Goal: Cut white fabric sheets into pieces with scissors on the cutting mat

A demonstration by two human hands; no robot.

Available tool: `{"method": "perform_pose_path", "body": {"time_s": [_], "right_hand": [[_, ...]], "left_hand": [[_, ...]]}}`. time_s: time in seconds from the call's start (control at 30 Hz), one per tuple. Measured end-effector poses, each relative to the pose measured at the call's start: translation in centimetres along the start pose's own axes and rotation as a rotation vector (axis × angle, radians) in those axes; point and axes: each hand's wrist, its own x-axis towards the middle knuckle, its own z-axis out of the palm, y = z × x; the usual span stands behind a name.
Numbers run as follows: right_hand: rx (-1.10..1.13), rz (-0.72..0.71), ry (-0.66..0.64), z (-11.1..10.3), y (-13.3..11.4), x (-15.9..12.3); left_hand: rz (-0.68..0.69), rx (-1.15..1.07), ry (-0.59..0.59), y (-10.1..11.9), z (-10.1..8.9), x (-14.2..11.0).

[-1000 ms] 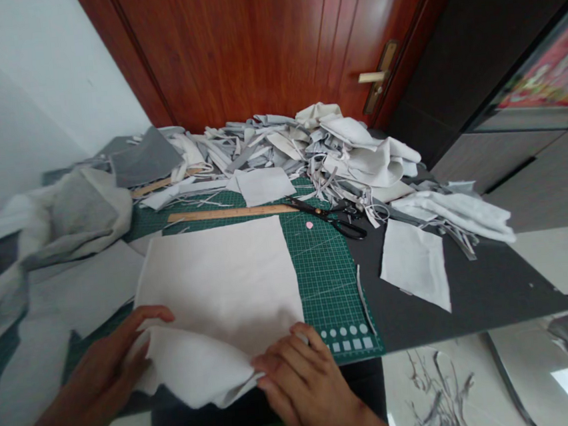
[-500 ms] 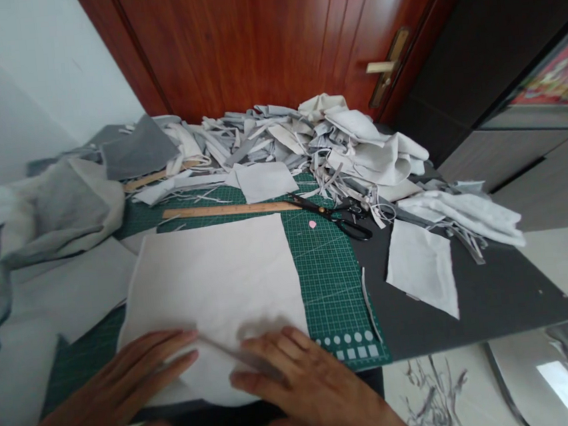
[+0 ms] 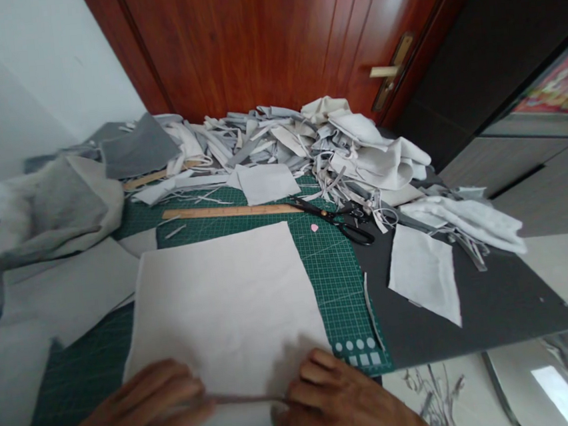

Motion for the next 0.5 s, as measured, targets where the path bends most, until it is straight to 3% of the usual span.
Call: {"method": "perform_pose_path", "body": {"time_s": [0.13,0.27,0.33,0.5], "right_hand": [[0.071,0.037,-0.052,-1.1,-0.1,-0.1],[0.036,0.034,-0.063,-3.4,1.5,1.3],[0.000,0.040,-0.064,-5.0,3.9,2.4],[-0.174,0.322,0.243,-8.4,13.4,4.9]], "left_hand": [[-0.160,0.085,0.000,-3.4,-0.1,2.8],[-0.160,0.197,0.003,-5.1,1.5,5.2],[-0.154,0.230,-0.009,-4.8,2.2,5.8],[-0.100,0.234,-0.009,-4.2,1.7,7.6]]}}
